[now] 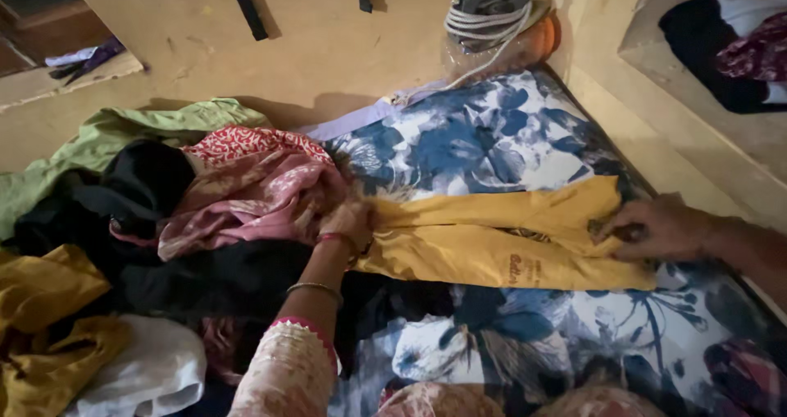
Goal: The person folds a white shirt, beige pants, a yellow t-shirt, and a black t-shirt on a bed. Each item is smoothed, folded, and placed on a nearby shelf.
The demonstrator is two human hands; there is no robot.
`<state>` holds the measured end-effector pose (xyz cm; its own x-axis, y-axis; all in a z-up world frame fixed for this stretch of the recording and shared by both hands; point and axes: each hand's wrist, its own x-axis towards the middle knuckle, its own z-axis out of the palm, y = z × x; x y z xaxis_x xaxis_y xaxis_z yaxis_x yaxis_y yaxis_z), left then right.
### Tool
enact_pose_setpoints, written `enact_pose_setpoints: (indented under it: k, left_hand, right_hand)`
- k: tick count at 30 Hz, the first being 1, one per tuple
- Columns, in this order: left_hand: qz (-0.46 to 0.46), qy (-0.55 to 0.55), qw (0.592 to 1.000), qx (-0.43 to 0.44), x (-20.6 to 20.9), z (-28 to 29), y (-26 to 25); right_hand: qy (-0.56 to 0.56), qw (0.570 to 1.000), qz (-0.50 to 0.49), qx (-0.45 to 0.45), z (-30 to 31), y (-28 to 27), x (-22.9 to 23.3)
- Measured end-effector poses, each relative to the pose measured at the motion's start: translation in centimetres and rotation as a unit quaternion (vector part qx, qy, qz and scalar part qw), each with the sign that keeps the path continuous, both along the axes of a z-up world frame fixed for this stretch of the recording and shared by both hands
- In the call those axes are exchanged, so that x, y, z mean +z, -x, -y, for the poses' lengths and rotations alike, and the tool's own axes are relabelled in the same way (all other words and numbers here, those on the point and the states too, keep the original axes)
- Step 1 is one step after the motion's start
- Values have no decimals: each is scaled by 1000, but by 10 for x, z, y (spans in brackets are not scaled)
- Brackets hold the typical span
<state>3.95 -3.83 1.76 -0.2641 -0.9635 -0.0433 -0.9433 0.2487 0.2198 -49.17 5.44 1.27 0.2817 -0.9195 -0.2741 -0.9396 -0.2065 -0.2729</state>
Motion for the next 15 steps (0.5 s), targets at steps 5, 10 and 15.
enact_pose_setpoints:
  k: [5, 10, 15]
  left_hand:
    - [-74, 101, 991, 50, -28, 16, 10]
    - [-195, 82, 957, 201, -74, 51, 20]
    - [-175, 14, 956, 234, -61, 52, 18]
  right_hand:
    - [12, 940, 133, -315, 6, -10, -6]
    - [-16, 867, 331, -372, -5, -41, -17]
    - [-27, 888, 334, -315, -19, -50, -16]
